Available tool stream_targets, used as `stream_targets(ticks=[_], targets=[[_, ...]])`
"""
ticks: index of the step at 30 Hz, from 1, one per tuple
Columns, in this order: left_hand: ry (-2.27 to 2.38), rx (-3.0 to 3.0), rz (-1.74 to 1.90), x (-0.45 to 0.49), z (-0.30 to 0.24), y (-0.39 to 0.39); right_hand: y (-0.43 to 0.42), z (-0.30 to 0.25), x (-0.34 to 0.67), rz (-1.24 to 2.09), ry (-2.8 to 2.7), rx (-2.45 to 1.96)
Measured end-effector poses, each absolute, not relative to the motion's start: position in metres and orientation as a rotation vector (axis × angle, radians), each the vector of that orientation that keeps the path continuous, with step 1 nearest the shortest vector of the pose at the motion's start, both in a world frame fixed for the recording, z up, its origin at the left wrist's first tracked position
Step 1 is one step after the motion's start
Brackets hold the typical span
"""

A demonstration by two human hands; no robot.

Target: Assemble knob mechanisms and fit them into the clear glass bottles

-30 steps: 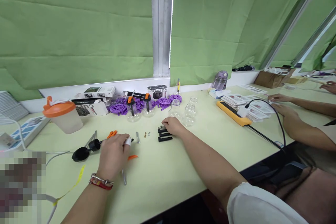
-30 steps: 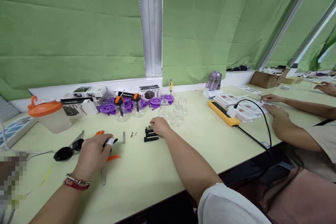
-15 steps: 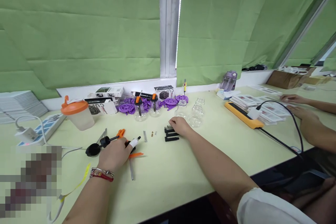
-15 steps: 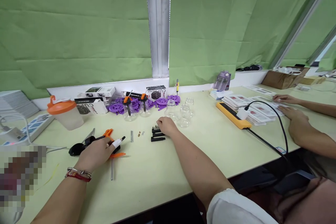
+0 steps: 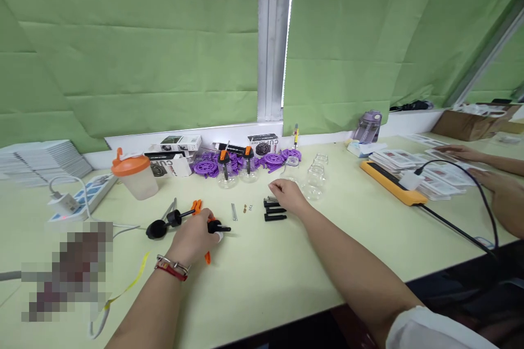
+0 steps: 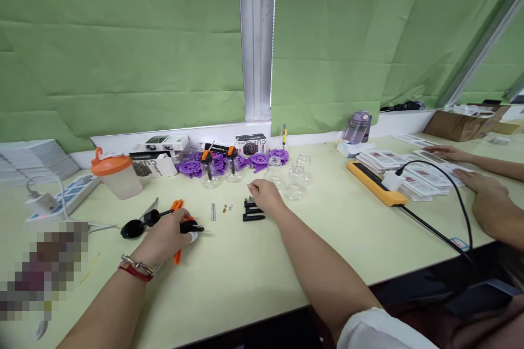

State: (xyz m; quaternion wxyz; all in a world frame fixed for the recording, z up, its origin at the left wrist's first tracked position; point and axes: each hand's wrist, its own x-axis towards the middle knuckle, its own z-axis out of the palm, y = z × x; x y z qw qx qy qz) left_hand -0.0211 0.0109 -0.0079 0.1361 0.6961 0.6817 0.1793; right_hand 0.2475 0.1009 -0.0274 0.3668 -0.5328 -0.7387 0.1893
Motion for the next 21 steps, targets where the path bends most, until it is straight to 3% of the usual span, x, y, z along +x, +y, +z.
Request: stream_targets(ticks=[5,11,21], targets=[[1.557,1.843,0.808,-0.012,-0.005,0.009,0.076,-0.021,0.223,0.8,-1.829,-1.194],[1.205,1.939,0.886,-0.002,-0.006,0.005,0.043,-0.02,0.187,1.231,-1.919,-0.962],[1.188,1.912,0.882,-0.004,-0.016,0.007,0.036,-0.016,0.183,1.634,-1.649,-0.94]])
